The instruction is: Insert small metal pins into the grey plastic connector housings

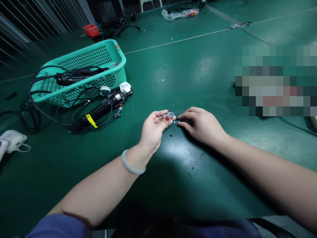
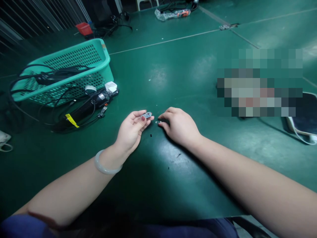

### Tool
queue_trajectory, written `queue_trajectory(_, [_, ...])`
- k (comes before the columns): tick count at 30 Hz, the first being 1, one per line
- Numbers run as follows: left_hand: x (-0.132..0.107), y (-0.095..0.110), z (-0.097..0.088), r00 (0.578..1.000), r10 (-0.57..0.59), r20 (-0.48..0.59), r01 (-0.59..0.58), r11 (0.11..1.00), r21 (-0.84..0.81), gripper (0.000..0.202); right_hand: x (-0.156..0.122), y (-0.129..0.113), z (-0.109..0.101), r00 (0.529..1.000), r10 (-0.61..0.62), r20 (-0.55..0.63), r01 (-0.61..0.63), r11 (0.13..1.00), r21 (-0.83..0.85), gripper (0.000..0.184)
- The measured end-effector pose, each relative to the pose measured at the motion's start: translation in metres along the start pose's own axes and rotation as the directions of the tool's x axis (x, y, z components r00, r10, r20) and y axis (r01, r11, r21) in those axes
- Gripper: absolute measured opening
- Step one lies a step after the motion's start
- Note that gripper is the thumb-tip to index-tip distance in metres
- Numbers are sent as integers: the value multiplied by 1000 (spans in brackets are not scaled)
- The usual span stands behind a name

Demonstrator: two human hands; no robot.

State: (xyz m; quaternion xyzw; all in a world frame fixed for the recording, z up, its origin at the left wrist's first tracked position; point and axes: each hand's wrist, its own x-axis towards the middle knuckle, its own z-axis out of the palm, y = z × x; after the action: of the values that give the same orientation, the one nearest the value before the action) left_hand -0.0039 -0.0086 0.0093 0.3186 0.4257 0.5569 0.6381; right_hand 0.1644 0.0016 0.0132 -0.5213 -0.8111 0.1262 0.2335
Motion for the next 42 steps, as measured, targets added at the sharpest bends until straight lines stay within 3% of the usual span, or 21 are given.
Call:
queue_trajectory(3, [1,-2,-1,999,41,-32,-41,999,25,31,-2,-4,2,998,-59,6,58,998,36,15])
queue_trajectory(8, [2,-4,-1,996,68,-62,-67,997,25,31,-7,-15,7,965,-229,126,214,969,125,19])
queue_trajectory(13, [3,-4,-2,996,74,-59,-72,997,35,31,-6,-15,12,954,-256,157,241,965,103,14])
queue_trajectory(16, [3,-5,-2,996,80,-48,-77,996,51,33,-5,-13,8,973,-213,87,198,967,159,17])
queue_trajectory(20, [1,-3,-1,998,59,-13,-58,995,81,34,-2,-11,-2,991,34,-131,19,924,382,13])
queue_trajectory(22, [-1,-2,0,999,41,1,-41,993,108,36,-1,-11,-5,978,153,-143,-64,869,491,12])
queue_trajectory(25, [-2,-1,0,999,26,25,-29,991,132,38,0,-12,-5,970,220,-106,-117,800,589,15])
queue_trajectory(31, [-3,-1,1,999,5,49,-11,991,134,42,0,-11,-1,968,211,-136,-91,800,594,12])
queue_trajectory(38, [-2,0,0,996,-17,89,9,996,83,38,-1,-10,-1,959,110,-262,23,889,457,6])
queue_trajectory(42, [-1,-2,-1,998,-9,61,5,998,62,37,-1,-9,-2,956,63,-285,62,910,410,8])
